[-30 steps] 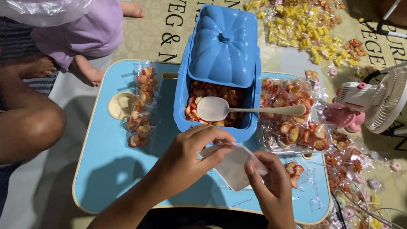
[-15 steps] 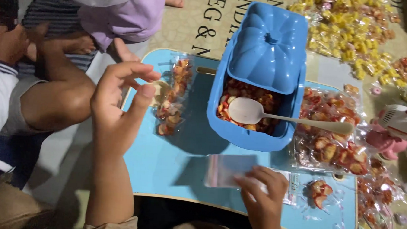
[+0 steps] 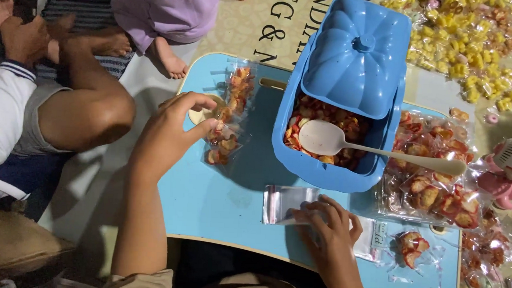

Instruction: Packaging small snack items into plastic bags using a spoon from a larger container.

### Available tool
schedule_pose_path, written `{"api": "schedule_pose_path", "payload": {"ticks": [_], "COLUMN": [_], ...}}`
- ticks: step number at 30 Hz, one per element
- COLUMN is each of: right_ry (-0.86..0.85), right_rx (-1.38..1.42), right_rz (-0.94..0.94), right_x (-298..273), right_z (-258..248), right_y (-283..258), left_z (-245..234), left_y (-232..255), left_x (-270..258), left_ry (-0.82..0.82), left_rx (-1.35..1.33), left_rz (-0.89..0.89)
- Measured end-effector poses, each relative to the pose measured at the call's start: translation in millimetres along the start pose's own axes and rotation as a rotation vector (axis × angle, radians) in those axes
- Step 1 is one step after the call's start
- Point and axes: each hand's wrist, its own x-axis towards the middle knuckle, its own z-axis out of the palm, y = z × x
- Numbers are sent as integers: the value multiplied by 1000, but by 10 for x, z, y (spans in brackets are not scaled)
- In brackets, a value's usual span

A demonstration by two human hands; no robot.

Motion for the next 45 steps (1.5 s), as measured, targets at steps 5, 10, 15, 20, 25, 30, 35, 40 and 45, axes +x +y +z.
{"api": "schedule_pose_path", "payload": {"ticks": [5, 10, 15, 20, 25, 30, 35, 40, 45], "right_ry": [-6, 50, 70, 85, 87, 78, 85, 82, 79], "right_rx": [35, 0, 7, 13, 44, 27, 29, 52, 53], "right_rz": [-29, -41, -35, -31, -42, -34, -28, -31, -25], "right_x": [-32, -41, -43, -43, -43, -45, -46, -47, -44], "right_z": [-12, 23, 20, 2, -16, 4, 17, -11, -12], "right_y": [1, -2, -28, -45, -55, -23, -18, -37, -31], "left_z": [214, 343, 412, 455, 417, 381, 429, 604, 617], "left_y": [-275, -379, -401, -420, -383, -337, -323, -437, -438], "left_x": [87, 111, 134, 160, 162, 155, 164, 187, 191], "left_ry": [-56, -79, -44, -56, -140, -146, -92, 14, -2], "left_rx": [170, 310, 331, 343, 317, 295, 259, 423, 419], "left_rz": [-55, -89, -101, -118, -171, -189, -128, 70, 77]}}
